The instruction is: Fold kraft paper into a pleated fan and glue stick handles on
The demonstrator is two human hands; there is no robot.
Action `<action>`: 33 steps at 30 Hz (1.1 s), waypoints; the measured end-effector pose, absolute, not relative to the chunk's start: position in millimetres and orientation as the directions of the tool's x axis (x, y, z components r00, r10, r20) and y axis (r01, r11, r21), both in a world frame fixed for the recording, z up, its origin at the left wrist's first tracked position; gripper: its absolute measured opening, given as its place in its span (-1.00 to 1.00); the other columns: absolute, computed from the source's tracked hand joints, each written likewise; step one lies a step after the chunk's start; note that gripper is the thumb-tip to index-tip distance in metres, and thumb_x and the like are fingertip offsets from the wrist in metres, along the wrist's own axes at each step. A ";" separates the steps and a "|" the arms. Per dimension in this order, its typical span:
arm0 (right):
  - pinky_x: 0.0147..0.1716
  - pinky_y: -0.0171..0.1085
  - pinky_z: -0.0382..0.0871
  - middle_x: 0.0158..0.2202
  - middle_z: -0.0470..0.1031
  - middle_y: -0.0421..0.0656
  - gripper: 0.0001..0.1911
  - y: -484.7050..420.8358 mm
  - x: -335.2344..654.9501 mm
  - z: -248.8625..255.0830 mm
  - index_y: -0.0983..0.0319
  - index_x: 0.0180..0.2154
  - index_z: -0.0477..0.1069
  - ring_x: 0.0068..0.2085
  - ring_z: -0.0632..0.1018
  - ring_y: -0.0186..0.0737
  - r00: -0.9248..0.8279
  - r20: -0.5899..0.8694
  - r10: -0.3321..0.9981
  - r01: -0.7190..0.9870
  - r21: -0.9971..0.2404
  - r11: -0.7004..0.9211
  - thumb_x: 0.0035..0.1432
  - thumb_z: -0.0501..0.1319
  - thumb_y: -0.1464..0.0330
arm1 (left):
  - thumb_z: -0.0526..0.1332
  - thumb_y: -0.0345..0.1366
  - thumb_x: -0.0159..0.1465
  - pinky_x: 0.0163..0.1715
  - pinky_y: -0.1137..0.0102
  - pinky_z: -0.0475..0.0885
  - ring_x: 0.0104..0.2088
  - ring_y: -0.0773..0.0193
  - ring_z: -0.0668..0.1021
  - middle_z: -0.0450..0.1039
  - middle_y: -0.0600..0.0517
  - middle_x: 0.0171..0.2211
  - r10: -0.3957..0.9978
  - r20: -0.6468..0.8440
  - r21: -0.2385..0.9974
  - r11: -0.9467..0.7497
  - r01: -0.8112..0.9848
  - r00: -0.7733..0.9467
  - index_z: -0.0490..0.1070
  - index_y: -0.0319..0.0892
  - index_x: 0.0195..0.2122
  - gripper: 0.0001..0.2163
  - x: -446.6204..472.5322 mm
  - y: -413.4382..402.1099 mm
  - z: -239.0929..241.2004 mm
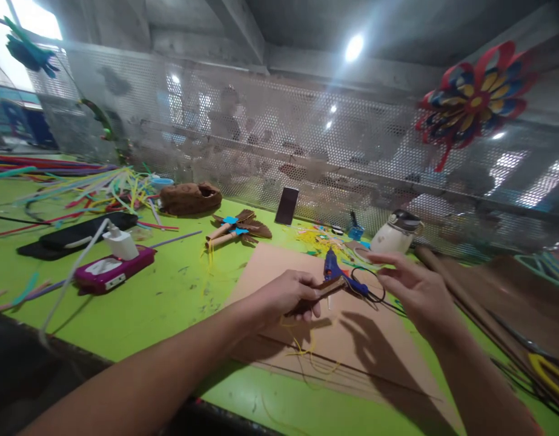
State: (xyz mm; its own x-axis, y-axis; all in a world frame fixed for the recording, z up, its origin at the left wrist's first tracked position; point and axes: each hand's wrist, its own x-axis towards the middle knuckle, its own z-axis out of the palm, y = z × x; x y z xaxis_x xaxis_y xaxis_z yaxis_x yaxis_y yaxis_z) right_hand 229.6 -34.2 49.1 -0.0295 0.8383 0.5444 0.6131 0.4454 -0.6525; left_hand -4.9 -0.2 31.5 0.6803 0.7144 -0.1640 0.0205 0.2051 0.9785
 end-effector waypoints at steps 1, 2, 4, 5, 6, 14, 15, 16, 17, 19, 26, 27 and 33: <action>-0.11 -0.18 0.33 -0.07 0.45 -0.07 -0.73 -36.8 219.7 49.3 0.19 -0.17 0.45 0.00 0.41 -0.09 -0.126 0.581 0.804 0.618 -0.588 0.522 0.05 0.15 0.38 | 0.15 -0.34 0.07 -0.67 0.54 0.14 -0.67 0.47 0.37 0.41 0.07 -0.59 0.719 -0.163 0.980 0.198 0.026 0.676 0.31 -0.25 -0.45 -0.92 -4.2 -0.8 30.7; -0.09 -0.18 0.32 -0.07 0.45 -0.07 -0.75 -38.1 210.8 48.4 0.19 -0.18 0.46 0.00 0.41 -0.10 -0.195 0.593 0.782 0.632 -0.534 0.562 0.07 0.15 0.38 | 0.15 -0.34 0.07 -0.67 0.54 0.13 -0.67 0.47 0.37 0.41 0.07 -0.59 0.722 -0.167 0.980 0.194 0.035 0.672 0.31 -0.25 -0.45 -0.93 -3.6 -0.8 29.9; -0.11 -0.18 0.33 -0.11 0.47 -0.07 -0.78 -36.5 200.8 43.8 0.20 -0.20 0.47 -0.07 0.45 -0.12 -0.214 0.608 0.765 0.653 -0.493 0.575 0.08 0.15 0.37 | 0.14 -0.35 0.06 -0.68 0.54 0.13 -0.67 0.45 0.38 0.41 0.07 -0.60 0.729 -0.186 0.979 0.196 0.059 0.658 0.31 -0.24 -0.46 -0.94 -2.9 0.7 28.4; -0.14 -0.18 0.35 -0.14 0.49 -0.07 -0.79 -33.6 200.8 40.2 0.21 -0.23 0.48 -0.11 0.48 -0.12 -0.171 0.607 0.776 0.666 -0.509 0.545 0.08 0.16 0.35 | 0.14 -0.35 0.06 -0.68 0.54 0.13 -0.67 0.45 0.38 0.40 0.07 -0.61 0.732 -0.199 0.977 0.199 0.075 0.652 0.31 -0.24 -0.47 -0.94 -2.8 2.3 27.9; -0.19 -0.19 0.37 -0.19 0.51 -0.06 -0.79 -29.7 204.0 35.9 0.22 -0.25 0.49 -0.17 0.50 -0.13 -0.100 0.595 0.797 0.675 -0.548 0.494 0.08 0.16 0.32 | 0.13 -0.35 0.06 -0.69 0.53 0.12 -0.68 0.44 0.37 0.40 0.07 -0.62 0.732 -0.213 0.975 0.202 0.093 0.647 0.31 -0.24 -0.47 -0.94 -3.1 4.2 27.6; -0.37 -0.19 0.43 -0.37 0.55 0.01 -0.68 1.8 258.2 13.5 0.33 -0.28 0.48 -0.35 0.55 -0.10 0.256 0.390 0.884 0.663 -0.737 0.134 0.07 0.06 0.26 | 0.16 -0.39 0.12 -0.74 0.58 0.09 -0.69 0.48 0.35 0.41 0.02 -0.56 0.782 -0.092 0.963 0.227 -0.144 0.616 0.31 -0.27 -0.35 -0.92 -20.8 25.7 37.6; -0.36 -0.18 0.43 -0.37 0.55 0.02 -0.68 4.9 259.0 13.8 0.32 -0.28 0.47 -0.34 0.55 -0.09 0.246 0.392 0.887 0.686 -0.716 0.126 0.07 0.04 0.27 | 0.16 -0.40 0.13 -0.74 0.59 0.08 -0.68 0.49 0.34 0.39 0.03 -0.57 0.796 -0.071 0.952 0.233 -0.197 0.601 0.30 -0.27 -0.33 -0.91 -23.5 27.8 39.7; -0.33 -0.18 0.42 -0.35 0.55 0.02 -0.69 8.2 257.9 14.1 0.30 -0.29 0.48 -0.32 0.54 -0.09 0.226 0.393 0.891 0.715 -0.688 0.122 0.07 0.04 0.29 | 0.15 -0.41 0.14 -0.74 0.61 0.08 -0.67 0.49 0.35 0.39 0.03 -0.56 0.802 -0.067 0.941 0.248 -0.229 0.593 0.29 -0.27 -0.31 -0.91 -25.7 29.4 41.8; -0.29 -0.17 0.40 -0.33 0.55 0.02 -0.71 11.7 255.0 13.8 0.29 -0.30 0.48 -0.29 0.54 -0.08 0.198 0.396 0.897 0.747 -0.653 0.123 0.06 0.05 0.32 | 0.14 -0.40 0.16 -0.74 0.61 0.09 -0.67 0.48 0.35 0.39 0.03 -0.56 0.813 -0.074 0.932 0.263 -0.250 0.578 0.29 -0.26 -0.29 -0.90 -27.2 30.3 43.8; -0.19 -0.18 0.33 -0.27 0.54 0.00 -0.77 18.9 245.5 10.4 0.28 -0.34 0.49 -0.22 0.51 -0.08 0.108 0.395 0.912 0.812 -0.564 0.148 0.02 0.08 0.39 | 0.12 -0.38 0.19 -0.73 0.62 0.11 -0.66 0.48 0.35 0.39 0.02 -0.56 0.841 -0.109 0.917 0.291 -0.272 0.530 0.27 -0.24 -0.26 -0.90 -28.1 30.4 47.9; -0.15 -0.22 0.19 -0.29 0.46 -0.02 -0.76 31.5 215.5 -20.4 0.29 -0.35 0.46 -0.16 0.38 -0.06 -0.111 0.373 0.921 0.942 -0.257 0.217 -0.16 0.14 0.53 | 0.04 -0.36 0.25 -0.75 0.64 0.00 -0.70 0.50 0.30 0.32 0.08 -0.60 0.952 -0.108 0.917 0.207 -0.340 0.287 0.17 -0.18 -0.32 -0.97 -27.7 23.2 64.9; -0.15 -0.21 0.18 -0.27 0.45 0.00 -0.75 31.8 214.6 -23.2 0.29 -0.34 0.45 -0.16 0.37 -0.06 -0.122 0.384 0.915 0.948 -0.227 0.222 -0.15 0.14 0.53 | 0.04 -0.36 0.25 -0.74 0.63 0.00 -0.70 0.50 0.30 0.32 0.08 -0.60 0.964 -0.099 0.920 0.183 -0.346 0.247 0.16 -0.18 -0.34 -0.96 -28.9 21.8 66.4; -0.26 -0.21 0.26 -0.31 0.43 -0.04 -0.80 33.2 223.9 -23.7 0.22 -0.38 0.46 -0.25 0.42 -0.06 -0.073 0.475 0.877 0.969 -0.175 0.176 -0.17 0.18 0.44 | 0.01 -0.34 0.23 -0.74 0.58 -0.05 -0.73 0.50 0.27 0.30 0.10 -0.62 0.995 -0.081 0.933 0.097 -0.346 0.061 0.18 -0.18 -0.38 -0.95 -38.2 17.1 58.1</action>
State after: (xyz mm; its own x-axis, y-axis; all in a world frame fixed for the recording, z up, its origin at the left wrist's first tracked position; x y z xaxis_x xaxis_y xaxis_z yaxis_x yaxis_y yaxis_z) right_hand 223.9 33.2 -23.7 -0.0735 0.8768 0.4752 0.9688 0.1759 -0.1747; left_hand -38.2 17.1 58.1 0.0613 0.9948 -0.0809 -0.3455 0.0971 0.9334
